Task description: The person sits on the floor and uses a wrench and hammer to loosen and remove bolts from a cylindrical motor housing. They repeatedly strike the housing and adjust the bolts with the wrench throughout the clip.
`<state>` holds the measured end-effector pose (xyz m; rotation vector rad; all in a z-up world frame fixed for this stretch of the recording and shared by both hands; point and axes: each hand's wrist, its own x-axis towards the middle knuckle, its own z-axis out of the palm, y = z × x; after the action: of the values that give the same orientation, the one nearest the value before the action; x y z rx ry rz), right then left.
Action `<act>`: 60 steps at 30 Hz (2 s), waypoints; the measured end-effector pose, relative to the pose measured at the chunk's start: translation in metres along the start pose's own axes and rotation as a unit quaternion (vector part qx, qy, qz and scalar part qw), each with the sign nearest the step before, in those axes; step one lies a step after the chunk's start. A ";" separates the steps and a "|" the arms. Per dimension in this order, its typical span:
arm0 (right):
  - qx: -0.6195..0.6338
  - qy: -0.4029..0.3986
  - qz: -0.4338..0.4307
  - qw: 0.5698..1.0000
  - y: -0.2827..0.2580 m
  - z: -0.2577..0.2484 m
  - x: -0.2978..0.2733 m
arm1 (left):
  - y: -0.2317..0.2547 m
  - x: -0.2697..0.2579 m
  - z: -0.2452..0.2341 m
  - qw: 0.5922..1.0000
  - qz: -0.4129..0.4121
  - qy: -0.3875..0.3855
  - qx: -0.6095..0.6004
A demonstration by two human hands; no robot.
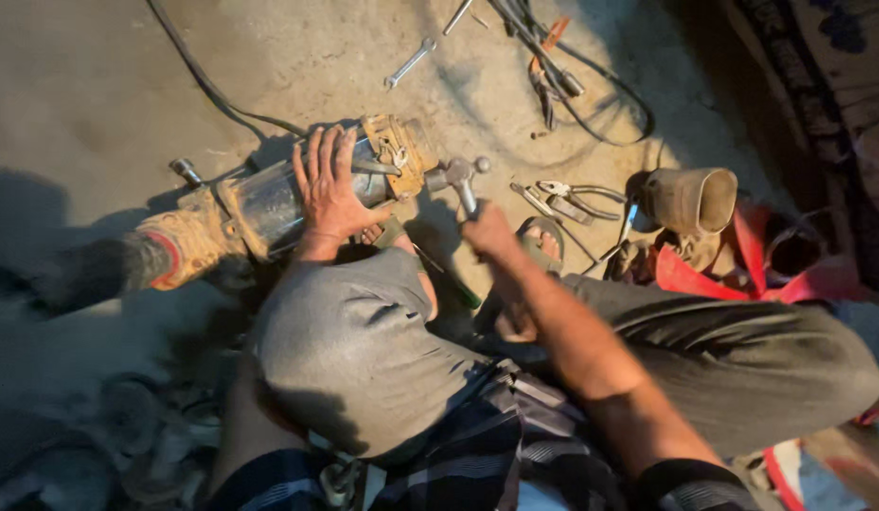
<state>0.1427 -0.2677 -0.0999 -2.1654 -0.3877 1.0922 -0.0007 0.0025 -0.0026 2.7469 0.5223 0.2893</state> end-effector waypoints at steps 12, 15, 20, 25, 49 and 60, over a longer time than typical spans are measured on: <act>0.077 0.057 0.021 0.995 -0.001 -0.003 -0.004 | -0.005 -0.002 0.003 1.000 0.001 -0.006 -0.002; 0.031 -0.012 -0.016 0.999 -0.006 0.001 -0.002 | -0.004 0.005 -0.002 1.000 -0.008 -0.019 -0.003; 0.063 0.031 0.063 0.996 0.053 -0.008 0.016 | 0.013 -0.017 -0.006 0.997 -0.066 0.014 0.025; 0.063 0.052 0.136 0.987 0.114 -0.019 0.045 | 0.008 -0.028 -0.013 0.992 -0.106 -0.033 0.064; 0.173 0.051 0.183 0.966 0.076 -0.021 0.014 | -0.046 0.052 -0.044 0.952 -0.132 -0.265 0.073; 0.181 0.048 0.066 0.980 0.000 -0.009 0.028 | -0.087 0.069 -0.038 0.967 -0.107 -0.232 -0.015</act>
<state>0.1672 -0.2569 -0.1126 -1.9275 0.0027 1.0323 0.0249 0.1167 0.0113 2.5719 0.6645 -0.3862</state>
